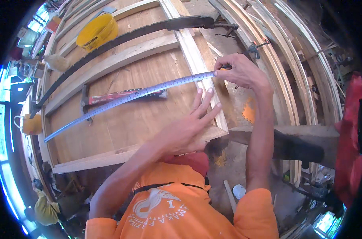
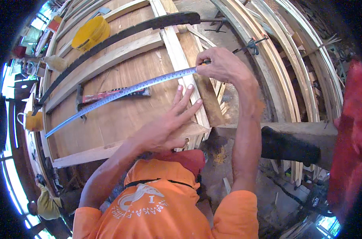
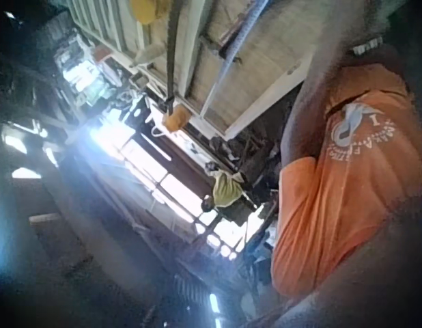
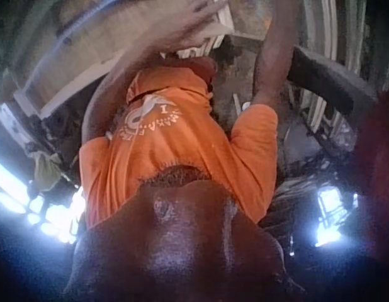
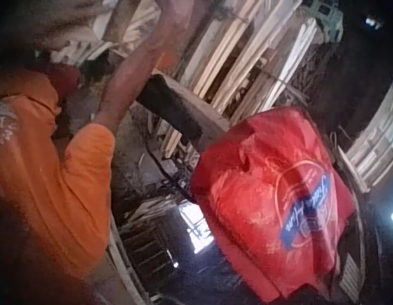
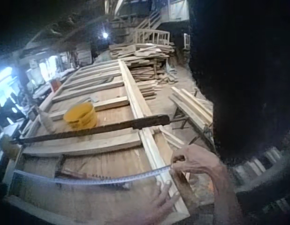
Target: The person hammers a piece of wood into a frame, uses a tape measure to check dimensions, and then secures a long wooden component onto the structure using a clamp.
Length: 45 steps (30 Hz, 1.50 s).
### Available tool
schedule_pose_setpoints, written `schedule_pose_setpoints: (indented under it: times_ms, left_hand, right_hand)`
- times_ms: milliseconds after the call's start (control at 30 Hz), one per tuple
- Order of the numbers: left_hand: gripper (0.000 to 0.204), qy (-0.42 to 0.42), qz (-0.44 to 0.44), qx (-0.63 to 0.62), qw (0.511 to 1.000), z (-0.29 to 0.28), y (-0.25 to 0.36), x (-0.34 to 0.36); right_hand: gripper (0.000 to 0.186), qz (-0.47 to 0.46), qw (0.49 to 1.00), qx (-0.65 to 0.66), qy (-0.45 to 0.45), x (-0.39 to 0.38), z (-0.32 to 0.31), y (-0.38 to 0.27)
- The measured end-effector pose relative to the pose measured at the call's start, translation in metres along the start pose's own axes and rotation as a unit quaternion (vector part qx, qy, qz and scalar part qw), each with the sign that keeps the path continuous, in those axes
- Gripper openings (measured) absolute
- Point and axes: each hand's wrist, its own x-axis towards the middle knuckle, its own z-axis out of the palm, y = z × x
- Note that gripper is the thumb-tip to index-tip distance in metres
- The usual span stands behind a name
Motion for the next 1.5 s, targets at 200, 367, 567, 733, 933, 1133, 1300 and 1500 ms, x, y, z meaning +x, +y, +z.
schedule_pose_setpoints:
  times_ms: [200,367,567,733,933,1133,1300,1500]
  left_hand:
    - [0.110,0.010,-0.004,-0.037,0.999,0.001,0.000,-0.002]
    - [0.111,0.036,-0.003,-0.066,0.997,0.001,0.002,-0.003]
    - [0.112,0.047,-0.003,-0.027,0.999,0.001,0.003,-0.005]
    - [0.111,0.047,0.001,-0.015,0.999,0.001,0.003,-0.005]
    - [0.111,0.059,0.018,-0.011,0.998,0.003,-0.002,-0.006]
    - [0.116,0.061,0.021,-0.015,0.998,0.004,-0.006,-0.006]
    - [0.113,0.062,0.026,-0.026,0.997,0.004,-0.004,-0.005]
    - [0.108,0.057,0.013,-0.021,0.998,0.003,-0.001,-0.006]
  right_hand:
    - [0.034,0.020,0.998,0.046,-0.024,-0.001,0.003,0.006]
    - [0.035,-0.037,0.999,0.014,0.016,0.001,0.003,0.007]
    - [0.035,-0.047,0.999,0.008,0.011,0.003,0.004,0.009]
    - [0.034,-0.046,0.998,0.016,0.029,0.000,0.008,0.012]
    - [0.034,-0.036,0.999,0.015,0.029,-0.002,0.008,0.010]
    - [0.034,-0.023,0.999,0.022,0.042,-0.002,0.008,0.008]
    - [0.035,-0.050,0.998,0.013,0.043,-0.004,0.008,0.010]
    - [0.036,-0.061,0.997,0.001,0.050,-0.003,0.008,0.011]
